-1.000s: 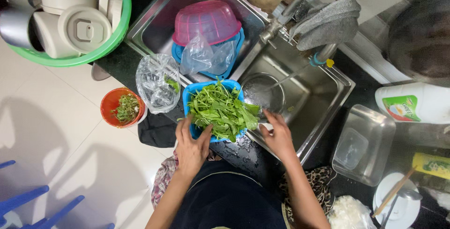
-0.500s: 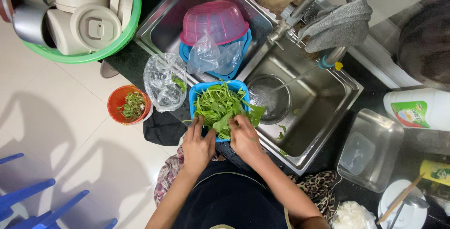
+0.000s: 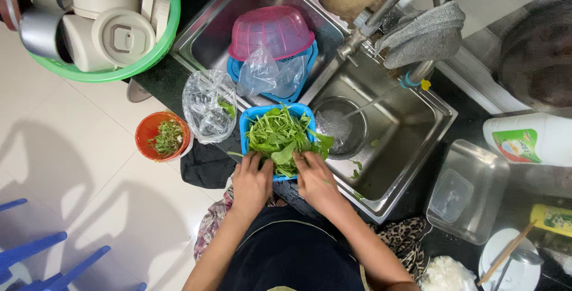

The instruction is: The person washes leafy green vegetables at the kitchen sink, rinsing handfuls under running water and placing them in a blue colander. They then fill a small pot with water, set it on the stove with eggs, and arrange containers and lids on the counter.

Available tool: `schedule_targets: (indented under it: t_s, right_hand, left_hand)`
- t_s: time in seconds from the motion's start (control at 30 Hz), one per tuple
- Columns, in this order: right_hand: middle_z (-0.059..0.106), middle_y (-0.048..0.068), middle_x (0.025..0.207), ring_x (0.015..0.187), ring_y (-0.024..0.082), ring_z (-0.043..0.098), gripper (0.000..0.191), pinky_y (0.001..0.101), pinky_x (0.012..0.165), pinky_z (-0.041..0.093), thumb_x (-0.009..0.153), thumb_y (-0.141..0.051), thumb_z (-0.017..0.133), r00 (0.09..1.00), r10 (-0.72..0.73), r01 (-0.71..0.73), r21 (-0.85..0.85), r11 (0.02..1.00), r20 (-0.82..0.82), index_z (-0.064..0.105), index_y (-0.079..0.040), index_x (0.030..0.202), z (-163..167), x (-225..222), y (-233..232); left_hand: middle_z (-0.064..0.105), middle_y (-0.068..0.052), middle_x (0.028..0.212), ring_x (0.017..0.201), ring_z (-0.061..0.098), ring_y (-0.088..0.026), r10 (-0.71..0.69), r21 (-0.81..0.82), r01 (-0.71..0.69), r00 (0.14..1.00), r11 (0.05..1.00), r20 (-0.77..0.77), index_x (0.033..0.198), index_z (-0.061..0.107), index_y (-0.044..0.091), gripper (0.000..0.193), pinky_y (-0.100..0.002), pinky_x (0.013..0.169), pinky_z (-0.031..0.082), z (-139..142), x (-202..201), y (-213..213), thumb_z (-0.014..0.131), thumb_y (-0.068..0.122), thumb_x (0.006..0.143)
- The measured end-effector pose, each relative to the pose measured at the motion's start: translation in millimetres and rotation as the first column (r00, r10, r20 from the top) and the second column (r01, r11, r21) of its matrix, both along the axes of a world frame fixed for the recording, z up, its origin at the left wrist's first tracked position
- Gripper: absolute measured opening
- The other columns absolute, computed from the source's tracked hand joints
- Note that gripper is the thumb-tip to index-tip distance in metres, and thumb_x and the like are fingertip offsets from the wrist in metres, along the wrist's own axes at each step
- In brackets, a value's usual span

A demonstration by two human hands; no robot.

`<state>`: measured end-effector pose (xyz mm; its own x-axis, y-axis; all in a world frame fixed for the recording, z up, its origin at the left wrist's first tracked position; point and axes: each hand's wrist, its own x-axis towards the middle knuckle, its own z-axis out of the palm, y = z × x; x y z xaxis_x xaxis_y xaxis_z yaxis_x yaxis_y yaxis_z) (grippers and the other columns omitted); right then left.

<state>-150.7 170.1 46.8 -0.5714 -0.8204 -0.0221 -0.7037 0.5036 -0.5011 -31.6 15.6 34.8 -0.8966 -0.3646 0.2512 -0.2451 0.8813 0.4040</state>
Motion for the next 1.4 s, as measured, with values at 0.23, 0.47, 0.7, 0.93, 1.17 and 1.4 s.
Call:
schedule_targets:
  t_s: [0.23, 0.47, 0.7, 0.93, 1.17, 1.4]
  right_hand:
    - [0.062, 0.02, 0.125, 0.108, 0.038, 0.063, 0.04, 0.0468, 0.082, 0.057, 0.084, -0.001, 0.067, 0.984, -0.177, 0.169, -0.158, 0.973, -0.032, 0.068, 0.0, 0.124, 23.5, 1.6, 11.7]
    - [0.064, 0.017, 0.12, 0.11, 0.037, 0.064, 0.035, 0.0456, 0.09, 0.056, 0.083, 0.003, 0.068, 0.988, -0.156, 0.143, -0.3, 0.943, -0.02, 0.072, 0.0, 0.118, 25.4, 4.5, 7.8]
    - [0.067, 0.013, 0.096, 0.088, 0.022, 0.065, 0.034, 0.0345, 0.077, 0.056, 0.083, 0.006, 0.068, 0.898, -0.394, 0.44, -0.365, 0.82, 0.198, 0.079, -0.008, 0.112, -13.5, -35.6, 26.3]
    - [0.074, 0.011, 0.095, 0.079, 0.02, 0.071, 0.025, 0.0353, 0.072, 0.063, 0.091, 0.001, 0.06, 0.456, -0.21, 0.815, -0.311, 0.489, 0.865, 0.075, -0.002, 0.111, -88.5, -175.3, 2.5]
    - [0.073, 0.01, 0.098, 0.089, 0.022, 0.071, 0.042, 0.0367, 0.083, 0.061, 0.101, -0.041, 0.062, 0.08, -0.066, 0.928, -0.05, 0.369, 0.995, 0.068, -0.001, 0.113, -105.3, -260.5, -59.6]
    - [0.068, 0.008, 0.09, 0.077, 0.019, 0.066, 0.038, 0.0317, 0.068, 0.056, 0.101, -0.042, 0.063, 0.092, -0.07, 0.981, -0.078, 0.177, 0.993, 0.065, -0.004, 0.106, -107.1, -286.7, -80.9]
  left_hand:
    - [0.063, -0.015, 0.122, 0.114, 0.057, -0.036, 0.08, 0.057, -0.073, 0.988, 0.996, -0.132, 0.115, 0.069, 0.007, 0.031, -0.046, 0.094, 0.048, 6.3, 5.6, 6.6, 0.075, 0.013, 0.086]
    - [0.058, -0.017, 0.122, 0.116, 0.052, -0.039, 0.232, 0.119, -0.213, 0.958, 0.97, -0.171, 0.11, 0.06, 0.007, 0.047, -0.048, 0.098, 0.044, -6.0, 9.1, 12.9, 0.089, 0.024, 0.076]
    - [0.046, -0.027, 0.127, 0.119, 0.047, -0.042, 0.377, 0.331, -0.306, 0.909, 0.893, -0.177, 0.127, 0.04, -0.009, 0.088, -0.05, 0.1, 0.043, -31.9, 14.0, 13.2, 0.093, 0.035, 0.072]
    - [0.055, -0.022, 0.113, 0.105, 0.053, -0.039, 0.444, 0.444, -0.394, 0.896, 0.804, -0.008, 0.12, 0.048, -0.005, 0.079, -0.046, 0.088, 0.046, -40.2, 17.0, 10.4, 0.093, 0.036, 0.07]
    - [0.061, -0.022, 0.108, 0.097, 0.063, -0.035, 0.483, 0.568, -0.389, 0.876, 0.725, -0.016, 0.122, 0.046, -0.005, 0.077, -0.044, 0.083, 0.052, -42.3, 16.4, 7.5, 0.091, 0.033, 0.073]
    - [0.062, -0.023, 0.107, 0.097, 0.064, -0.035, 0.461, 0.602, -0.372, 0.888, 0.707, 0.007, 0.122, 0.042, -0.004, 0.077, -0.045, 0.084, 0.052, -47.6, 19.5, -0.7, 0.092, 0.03, 0.074]
